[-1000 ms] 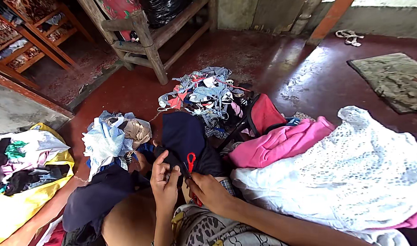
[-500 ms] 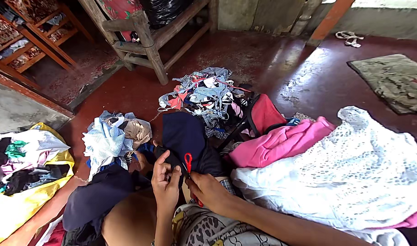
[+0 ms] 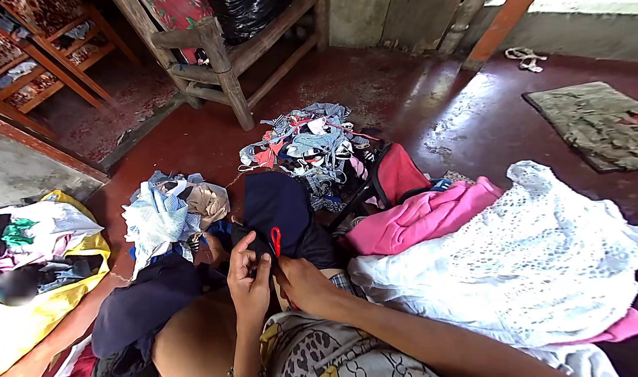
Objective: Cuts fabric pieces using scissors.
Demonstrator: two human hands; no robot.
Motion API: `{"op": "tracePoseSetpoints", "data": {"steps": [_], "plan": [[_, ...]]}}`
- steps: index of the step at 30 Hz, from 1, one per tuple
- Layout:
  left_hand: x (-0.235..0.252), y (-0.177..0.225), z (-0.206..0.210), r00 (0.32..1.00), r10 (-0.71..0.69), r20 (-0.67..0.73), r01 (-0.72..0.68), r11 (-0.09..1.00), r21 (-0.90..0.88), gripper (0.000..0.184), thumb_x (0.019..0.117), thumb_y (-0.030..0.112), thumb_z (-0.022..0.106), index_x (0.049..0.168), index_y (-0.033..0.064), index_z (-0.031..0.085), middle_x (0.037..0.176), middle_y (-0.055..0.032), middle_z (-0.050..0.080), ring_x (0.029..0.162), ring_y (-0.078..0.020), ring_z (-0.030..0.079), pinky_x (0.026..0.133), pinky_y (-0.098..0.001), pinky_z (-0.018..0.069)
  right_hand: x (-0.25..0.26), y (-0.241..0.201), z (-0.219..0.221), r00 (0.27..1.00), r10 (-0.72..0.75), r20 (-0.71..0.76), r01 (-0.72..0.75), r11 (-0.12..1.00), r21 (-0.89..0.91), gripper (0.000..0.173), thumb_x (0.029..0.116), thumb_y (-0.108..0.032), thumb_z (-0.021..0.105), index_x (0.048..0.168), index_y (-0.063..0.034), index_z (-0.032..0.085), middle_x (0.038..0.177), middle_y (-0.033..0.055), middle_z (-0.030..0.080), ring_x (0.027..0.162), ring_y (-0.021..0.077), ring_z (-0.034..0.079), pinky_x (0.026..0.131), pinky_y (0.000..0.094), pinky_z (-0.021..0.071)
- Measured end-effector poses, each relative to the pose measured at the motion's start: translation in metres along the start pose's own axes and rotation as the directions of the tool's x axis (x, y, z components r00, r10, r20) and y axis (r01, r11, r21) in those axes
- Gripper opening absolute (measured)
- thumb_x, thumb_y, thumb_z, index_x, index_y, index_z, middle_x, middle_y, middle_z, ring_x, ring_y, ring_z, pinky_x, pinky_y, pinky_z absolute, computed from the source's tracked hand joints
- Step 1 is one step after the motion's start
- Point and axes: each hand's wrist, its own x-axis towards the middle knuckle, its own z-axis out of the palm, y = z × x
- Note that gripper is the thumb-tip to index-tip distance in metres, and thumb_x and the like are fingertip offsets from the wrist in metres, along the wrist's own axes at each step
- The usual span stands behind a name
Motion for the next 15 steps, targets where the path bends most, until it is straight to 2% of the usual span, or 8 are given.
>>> {"op": "tracePoseSetpoints", "data": {"steps": [4,8,10,15], "plan": [[0.001,-0.001,-0.002,1.000,0.002,0.006,-0.002,1.000,-0.016,0.054,0.0878,-0.001,0.063,0.141,0.0000,0.053,0.073,-0.0055,0.062,0.063,-0.0159,0.063,0.063,-0.0299,0.0576,-0.007,0.001,0.004,0.999,0.015,0.040,-0.014,0.999,-0.032,0.035,0.1101,-0.028,0.035,0.113,-0.0018,0.058,0.092,0.0158,0.066,0.087,0.0305,0.069,0.082,0.0493,0.0549],[-0.002,0.000,-0.003,1.000,-0.003,0.009,0.003,1.000,-0.003,0.054,0.0883,-0.001,0.065,0.141,0.0031,0.054,0.074,-0.0051,0.063,0.063,-0.0155,0.062,0.062,-0.0305,0.0576,0.002,0.000,0.002,1.000,-0.014,0.008,0.014,1.000,-0.007,0.037,0.1103,-0.030,0.035,0.113,-0.0026,0.060,0.091,0.0140,0.067,0.087,0.0286,0.069,0.084,0.0484,0.0546],[0.000,-0.001,-0.005,1.000,0.008,0.007,-0.008,1.000,-0.012,0.054,0.0876,-0.002,0.064,0.141,0.0000,0.053,0.073,-0.0057,0.062,0.062,-0.0163,0.063,0.061,-0.0306,0.0579,-0.001,0.001,0.005,1.000,0.002,0.019,-0.001,1.000,-0.018,0.037,0.1099,-0.030,0.036,0.114,-0.0016,0.060,0.092,0.0163,0.067,0.087,0.0315,0.069,0.083,0.0510,0.0545],[0.000,-0.004,-0.001,1.000,0.015,0.001,-0.015,1.000,0.026,0.051,0.0879,-0.001,0.064,0.138,0.0014,0.055,0.072,-0.0037,0.061,0.061,-0.0140,0.060,0.060,-0.0281,0.0559,0.007,0.000,0.002,1.000,-0.012,0.002,0.012,1.000,-0.013,0.036,0.1102,-0.030,0.035,0.112,-0.0030,0.060,0.090,0.0138,0.067,0.085,0.0282,0.069,0.082,0.0477,0.0548]]}}
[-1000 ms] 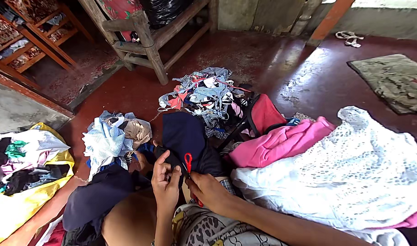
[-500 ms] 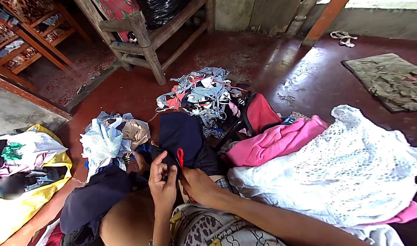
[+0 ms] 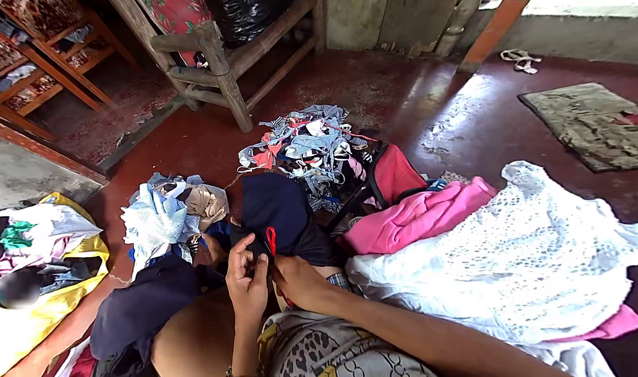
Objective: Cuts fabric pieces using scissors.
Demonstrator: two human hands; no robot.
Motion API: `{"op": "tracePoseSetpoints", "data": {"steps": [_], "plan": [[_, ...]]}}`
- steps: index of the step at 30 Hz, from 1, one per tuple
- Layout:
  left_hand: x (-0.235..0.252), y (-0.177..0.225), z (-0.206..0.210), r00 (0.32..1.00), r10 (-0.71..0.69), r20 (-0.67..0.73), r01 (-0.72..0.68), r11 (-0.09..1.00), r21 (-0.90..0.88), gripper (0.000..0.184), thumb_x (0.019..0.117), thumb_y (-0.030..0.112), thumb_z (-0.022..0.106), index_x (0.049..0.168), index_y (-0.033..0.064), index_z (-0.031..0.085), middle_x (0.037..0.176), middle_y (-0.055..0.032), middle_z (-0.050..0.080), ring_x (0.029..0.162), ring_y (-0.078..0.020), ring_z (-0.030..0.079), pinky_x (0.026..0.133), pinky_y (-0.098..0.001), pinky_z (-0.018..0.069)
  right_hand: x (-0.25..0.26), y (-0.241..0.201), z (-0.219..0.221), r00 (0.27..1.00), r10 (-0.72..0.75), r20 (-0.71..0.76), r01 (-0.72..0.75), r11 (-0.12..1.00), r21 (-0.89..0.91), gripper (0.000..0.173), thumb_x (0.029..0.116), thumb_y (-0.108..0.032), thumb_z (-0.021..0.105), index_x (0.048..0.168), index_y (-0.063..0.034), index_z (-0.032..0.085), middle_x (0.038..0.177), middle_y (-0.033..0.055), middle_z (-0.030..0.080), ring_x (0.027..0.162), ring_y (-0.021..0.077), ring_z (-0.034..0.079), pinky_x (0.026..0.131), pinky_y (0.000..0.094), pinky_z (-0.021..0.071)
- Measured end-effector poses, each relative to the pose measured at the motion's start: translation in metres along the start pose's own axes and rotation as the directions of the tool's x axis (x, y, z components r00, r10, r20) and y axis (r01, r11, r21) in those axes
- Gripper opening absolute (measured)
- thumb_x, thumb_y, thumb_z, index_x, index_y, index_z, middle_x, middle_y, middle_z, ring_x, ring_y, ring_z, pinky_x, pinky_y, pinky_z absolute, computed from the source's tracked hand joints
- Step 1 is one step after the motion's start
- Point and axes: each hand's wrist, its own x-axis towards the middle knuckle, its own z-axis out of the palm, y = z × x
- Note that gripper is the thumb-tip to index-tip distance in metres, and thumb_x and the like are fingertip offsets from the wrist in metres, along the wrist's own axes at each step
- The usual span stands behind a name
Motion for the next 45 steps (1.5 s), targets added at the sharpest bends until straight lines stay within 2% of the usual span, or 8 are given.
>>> {"op": "tracePoseSetpoints", "data": {"steps": [10,16,22,26,30,33,38,45], "plan": [[0.002,-0.001,-0.005,1.000,0.019,0.006,-0.020,0.999,0.040,0.048,0.0881,0.000,0.063,0.135,-0.0030,0.056,0.073,-0.0040,0.061,0.061,-0.0144,0.061,0.059,-0.0282,0.0566,-0.001,0.002,0.008,1.000,-0.016,-0.003,0.016,1.000,-0.006,0.036,0.1093,-0.028,0.038,0.111,-0.0005,0.060,0.093,0.0178,0.067,0.089,0.0324,0.069,0.084,0.0511,0.0541],[0.002,-0.007,-0.003,0.997,-0.035,0.075,0.032,0.999,0.044,0.022,0.0971,0.000,0.052,0.107,-0.0018,0.072,0.095,-0.0084,0.071,0.078,-0.0149,0.069,0.073,-0.0298,0.0609,-0.022,0.015,0.002,0.996,-0.033,-0.087,0.042,0.993,0.111,0.038,0.1101,-0.031,0.036,0.115,-0.0013,0.060,0.088,0.0126,0.066,0.082,0.0247,0.068,0.079,0.0430,0.0557],[0.003,-0.022,-0.004,0.975,-0.081,0.207,-0.020,0.896,0.443,0.054,0.0842,0.025,0.076,0.136,0.0169,0.063,0.106,-0.0011,0.066,0.097,-0.0121,0.065,0.087,-0.0331,0.0578,-0.022,0.035,0.009,0.958,-0.013,-0.286,0.163,0.846,0.507,0.033,0.1117,-0.031,0.037,0.116,-0.0072,0.059,0.083,0.0018,0.067,0.060,0.0114,0.064,0.052,0.0275,0.0552],[0.004,-0.026,-0.004,0.959,-0.150,0.242,-0.009,0.832,0.555,0.068,0.0820,0.031,0.080,0.145,0.0183,0.056,0.101,-0.0018,0.068,0.088,-0.0127,0.067,0.081,-0.0352,0.0596,-0.022,0.036,0.009,0.950,-0.016,-0.311,0.210,0.770,0.603,0.031,0.1120,-0.027,0.036,0.117,-0.0078,0.060,0.085,0.0009,0.073,0.061,0.0117,0.067,0.050,0.0259,0.0544],[0.001,-0.023,-0.001,0.995,-0.046,0.091,0.004,0.910,0.414,0.044,0.0790,0.018,0.080,0.119,0.0082,0.064,0.085,0.0025,0.072,0.077,-0.0069,0.070,0.073,-0.0276,0.0608,-0.023,0.035,0.011,0.943,-0.001,-0.332,0.227,0.733,0.641,0.031,0.1112,-0.027,0.038,0.119,-0.0061,0.060,0.077,0.0028,0.069,0.056,0.0122,0.064,0.046,0.0254,0.0517],[0.002,-0.019,-0.007,0.994,-0.046,0.095,0.009,0.933,0.360,0.019,0.0825,0.016,0.081,0.097,0.0077,0.073,0.090,0.0008,0.075,0.085,-0.0074,0.072,0.081,-0.0267,0.0620,-0.022,0.037,0.013,0.938,-0.001,-0.348,0.240,0.727,0.644,0.032,0.1109,-0.027,0.038,0.119,-0.0065,0.062,0.077,0.0027,0.067,0.058,0.0131,0.064,0.052,0.0269,0.0547],[0.008,-0.017,-0.018,0.968,-0.088,0.236,-0.022,0.904,0.426,0.018,0.0959,0.025,0.068,0.099,0.0088,0.076,0.096,-0.0010,0.072,0.095,-0.0089,0.068,0.090,-0.0286,0.0572,-0.020,0.040,0.014,0.945,-0.029,-0.326,0.232,0.762,0.605,0.031,0.1099,-0.030,0.043,0.118,-0.0075,0.062,0.080,0.0021,0.066,0.062,0.0128,0.065,0.058,0.0282,0.0571],[0.013,-0.007,-0.026,0.942,-0.174,0.285,0.075,0.942,0.327,0.020,0.1006,0.020,0.060,0.097,0.0076,0.075,0.091,-0.0010,0.071,0.085,-0.0085,0.067,0.080,-0.0268,0.0573,-0.025,0.035,0.013,0.966,-0.082,-0.247,0.209,0.812,0.546,0.023,0.1066,-0.023,0.050,0.121,-0.0078,0.058,0.087,0.0005,0.068,0.071,0.0113,0.068,0.066,0.0280,0.0594]]}}
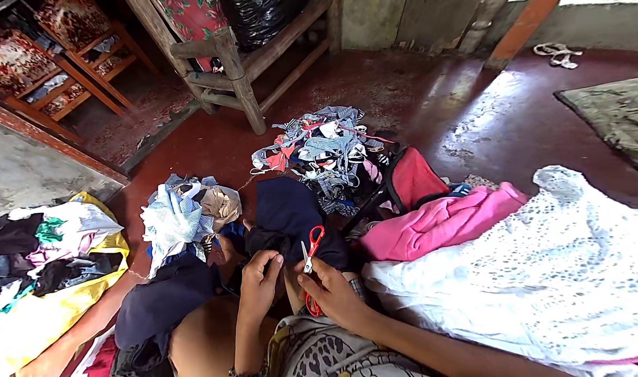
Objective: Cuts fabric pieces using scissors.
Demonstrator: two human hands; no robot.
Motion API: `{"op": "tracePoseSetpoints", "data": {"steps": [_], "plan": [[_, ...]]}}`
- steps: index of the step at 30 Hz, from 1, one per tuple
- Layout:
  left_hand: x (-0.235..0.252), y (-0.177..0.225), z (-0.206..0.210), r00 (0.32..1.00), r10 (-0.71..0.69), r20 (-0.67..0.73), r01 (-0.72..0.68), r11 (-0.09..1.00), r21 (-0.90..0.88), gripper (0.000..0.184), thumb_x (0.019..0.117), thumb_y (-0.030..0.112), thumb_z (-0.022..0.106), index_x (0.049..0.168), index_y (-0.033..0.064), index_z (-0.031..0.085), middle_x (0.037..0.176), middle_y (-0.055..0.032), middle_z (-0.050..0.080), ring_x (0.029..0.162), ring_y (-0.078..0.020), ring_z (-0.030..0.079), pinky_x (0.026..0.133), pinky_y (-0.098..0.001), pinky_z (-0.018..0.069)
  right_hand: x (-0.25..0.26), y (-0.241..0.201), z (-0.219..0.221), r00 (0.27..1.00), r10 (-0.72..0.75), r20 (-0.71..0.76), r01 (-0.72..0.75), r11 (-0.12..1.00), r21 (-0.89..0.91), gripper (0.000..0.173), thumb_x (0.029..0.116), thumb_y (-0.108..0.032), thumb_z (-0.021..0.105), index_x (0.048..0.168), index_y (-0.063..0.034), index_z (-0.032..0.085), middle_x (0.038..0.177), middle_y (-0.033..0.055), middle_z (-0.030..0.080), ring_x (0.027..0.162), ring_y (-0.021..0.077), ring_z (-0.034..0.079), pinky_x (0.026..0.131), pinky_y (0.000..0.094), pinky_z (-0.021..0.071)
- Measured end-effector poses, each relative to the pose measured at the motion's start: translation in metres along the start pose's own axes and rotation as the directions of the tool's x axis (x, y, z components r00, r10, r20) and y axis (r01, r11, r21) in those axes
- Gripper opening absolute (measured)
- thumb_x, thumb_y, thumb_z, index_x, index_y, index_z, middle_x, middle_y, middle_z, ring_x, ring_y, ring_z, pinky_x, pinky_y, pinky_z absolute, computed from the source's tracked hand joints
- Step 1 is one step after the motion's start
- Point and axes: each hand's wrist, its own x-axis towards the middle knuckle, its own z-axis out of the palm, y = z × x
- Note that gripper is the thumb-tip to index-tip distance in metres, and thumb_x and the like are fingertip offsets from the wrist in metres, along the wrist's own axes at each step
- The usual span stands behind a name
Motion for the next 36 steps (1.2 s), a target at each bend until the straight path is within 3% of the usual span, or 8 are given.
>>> {"op": "tracePoseSetpoints", "data": {"steps": [6,9,11,14,17,22,28,36], "plan": [[0.004,0.003,0.000,0.998,-0.050,0.035,0.050,0.999,-0.009,0.022,0.1007,0.025,0.059,0.097,0.0091,0.075,0.090,0.0001,0.071,0.085,-0.0081,0.067,0.080,-0.0281,0.0570,0.001,0.001,-0.001,0.999,0.028,0.021,-0.027,0.999,-0.023,0.024,0.1065,-0.025,0.049,0.121,-0.0079,0.059,0.089,0.0012,0.070,0.071,0.0116,0.069,0.066,0.0293,0.0605],[0.014,0.014,0.003,0.988,-0.121,0.100,0.094,0.966,0.241,0.036,0.0978,0.049,0.060,0.099,0.0160,0.076,0.092,0.0030,0.071,0.089,-0.0097,0.068,0.084,-0.0379,0.0577,0.002,0.003,-0.001,0.999,0.039,0.003,-0.039,0.999,-0.013,0.025,0.1074,-0.027,0.048,0.120,-0.0084,0.060,0.090,0.0007,0.072,0.072,0.0117,0.070,0.065,0.0290,0.0599],[0.023,0.022,0.010,0.971,-0.200,0.128,0.132,0.903,0.410,0.045,0.0937,0.058,0.062,0.096,0.0144,0.073,0.089,-0.0015,0.070,0.086,-0.0187,0.067,0.081,-0.0490,0.0567,0.002,0.005,0.000,1.000,0.025,-0.018,-0.025,1.000,0.001,0.024,0.1081,-0.027,0.048,0.119,-0.0090,0.059,0.092,0.0002,0.073,0.075,0.0120,0.071,0.069,0.0293,0.0604],[0.032,0.026,0.021,0.951,-0.269,0.150,0.169,0.862,0.477,0.046,0.0953,0.056,0.062,0.089,0.0114,0.068,0.082,-0.0054,0.065,0.080,-0.0233,0.065,0.076,-0.0506,0.0548,0.002,0.007,0.001,0.999,0.011,-0.048,-0.011,1.000,0.004,0.024,0.1082,-0.028,0.048,0.119,-0.0096,0.060,0.093,0.0001,0.073,0.076,0.0119,0.071,0.066,0.0285,0.0600],[0.030,0.016,0.022,0.961,-0.236,0.147,0.163,0.907,0.387,0.050,0.1011,0.056,0.052,0.087,0.0117,0.070,0.077,-0.0039,0.065,0.079,-0.0208,0.066,0.077,-0.0487,0.0555,0.002,0.005,-0.003,0.999,0.034,-0.028,-0.033,0.999,0.018,0.025,0.1076,-0.028,0.050,0.120,-0.0089,0.060,0.094,0.0001,0.073,0.075,0.0113,0.071,0.063,0.0275,0.0598],[0.015,0.005,0.016,0.992,-0.121,0.021,0.117,0.982,0.150,0.037,0.1030,0.034,0.053,0.078,0.0112,0.068,0.064,0.0018,0.055,0.062,-0.0108,0.055,0.062,-0.0334,0.0491,0.000,0.002,-0.003,0.990,0.125,0.069,-0.123,0.992,-0.030,0.028,0.1049,-0.033,0.056,0.120,-0.0098,0.061,0.099,0.0004,0.074,0.075,0.0107,0.072,0.065,0.0276,0.0603],[0.005,0.014,0.016,0.993,-0.015,-0.119,0.020,0.999,0.034,0.034,0.1035,0.026,0.053,0.075,0.0113,0.065,0.062,0.0039,0.054,0.057,-0.0061,0.053,0.055,-0.0243,0.0463,0.001,-0.002,-0.002,0.988,0.136,0.072,-0.120,0.973,-0.196,0.025,0.1038,-0.031,0.054,0.111,-0.0089,0.064,0.094,-0.0004,0.073,0.075,0.0085,0.069,0.073,0.0285,0.0581],[-0.005,0.013,0.021,0.960,0.134,-0.245,-0.112,0.988,0.104,0.028,0.1002,0.020,0.057,0.077,0.0069,0.066,0.068,0.0025,0.059,0.062,-0.0036,0.057,0.059,-0.0201,0.0507,0.003,-0.014,0.000,0.994,0.069,0.082,-0.031,0.917,-0.397,0.033,0.1076,-0.032,0.042,0.120,-0.0047,0.058,0.087,0.0079,0.067,0.072,0.0175,0.067,0.071,0.0359,0.0578]]}}
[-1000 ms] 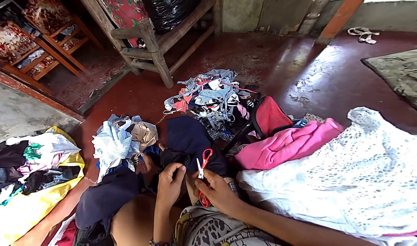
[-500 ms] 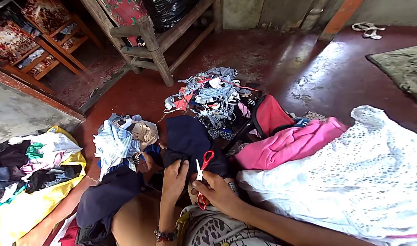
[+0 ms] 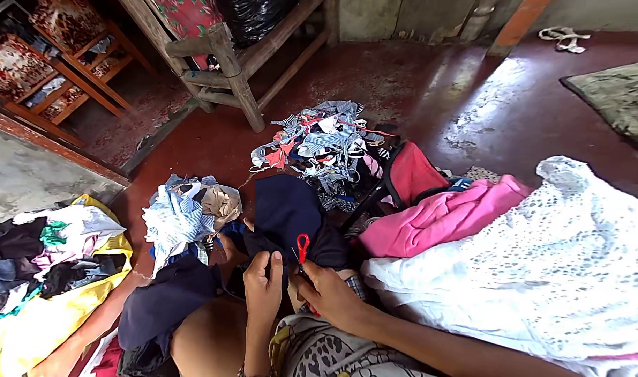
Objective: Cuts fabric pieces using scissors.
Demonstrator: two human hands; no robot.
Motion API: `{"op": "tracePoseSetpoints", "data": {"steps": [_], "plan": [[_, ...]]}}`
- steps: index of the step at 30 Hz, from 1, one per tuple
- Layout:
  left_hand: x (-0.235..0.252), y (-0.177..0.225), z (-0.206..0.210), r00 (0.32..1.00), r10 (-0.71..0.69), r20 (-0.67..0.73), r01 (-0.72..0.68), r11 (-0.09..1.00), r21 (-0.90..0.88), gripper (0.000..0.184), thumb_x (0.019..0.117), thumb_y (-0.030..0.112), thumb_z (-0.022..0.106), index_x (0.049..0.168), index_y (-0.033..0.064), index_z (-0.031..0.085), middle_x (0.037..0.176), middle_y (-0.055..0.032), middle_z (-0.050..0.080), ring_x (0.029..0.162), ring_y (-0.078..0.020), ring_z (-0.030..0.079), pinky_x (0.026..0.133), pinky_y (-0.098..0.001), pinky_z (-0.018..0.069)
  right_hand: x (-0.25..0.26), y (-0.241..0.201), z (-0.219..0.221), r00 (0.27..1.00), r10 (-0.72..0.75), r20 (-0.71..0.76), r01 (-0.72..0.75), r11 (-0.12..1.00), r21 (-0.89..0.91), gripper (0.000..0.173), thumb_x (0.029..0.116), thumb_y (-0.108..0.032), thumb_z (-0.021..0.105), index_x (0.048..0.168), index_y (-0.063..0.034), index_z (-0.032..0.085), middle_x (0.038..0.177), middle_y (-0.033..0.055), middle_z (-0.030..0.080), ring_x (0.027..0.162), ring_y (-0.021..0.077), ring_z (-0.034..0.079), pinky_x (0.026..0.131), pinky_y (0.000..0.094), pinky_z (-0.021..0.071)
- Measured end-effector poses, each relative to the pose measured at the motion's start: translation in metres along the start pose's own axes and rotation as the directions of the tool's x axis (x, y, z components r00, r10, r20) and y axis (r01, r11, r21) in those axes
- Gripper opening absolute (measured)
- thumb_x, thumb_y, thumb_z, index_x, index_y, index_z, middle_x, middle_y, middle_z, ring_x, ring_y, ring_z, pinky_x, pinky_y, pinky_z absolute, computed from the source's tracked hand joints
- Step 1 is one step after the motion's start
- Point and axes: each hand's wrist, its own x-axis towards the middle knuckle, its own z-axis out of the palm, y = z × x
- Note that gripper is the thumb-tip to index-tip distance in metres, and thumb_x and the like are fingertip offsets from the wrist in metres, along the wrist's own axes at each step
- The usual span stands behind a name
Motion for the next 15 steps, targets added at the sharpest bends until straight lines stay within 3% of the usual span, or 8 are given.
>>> {"op": "tracePoseSetpoints", "data": {"steps": [6,15], "plan": [[-0.0027,0.0013,0.0002,0.998,0.061,-0.031,-0.058,0.994,0.090,0.029,0.1000,0.021,0.056,0.078,0.0062,0.068,0.071,0.0008,0.061,0.065,-0.0036,0.059,0.061,-0.0203,0.0524,0.0057,-0.0034,-0.0024,1.000,-0.016,0.014,0.017,1.000,-0.019,0.034,0.1094,-0.032,0.038,0.116,-0.0057,0.059,0.083,0.0073,0.064,0.075,0.0188,0.066,0.073,0.0377,0.0559],[-0.0038,0.0016,-0.0029,0.995,0.098,-0.026,-0.094,0.985,0.142,0.031,0.1003,0.023,0.056,0.078,0.0064,0.068,0.072,0.0006,0.062,0.066,-0.0037,0.059,0.062,-0.0198,0.0528,0.0077,0.0030,-0.0020,0.997,-0.082,0.012,0.082,0.996,0.031,0.040,0.1119,-0.037,0.035,0.106,-0.0066,0.060,0.076,0.0029,0.063,0.068,0.0130,0.064,0.069,0.0312,0.0552]]}}
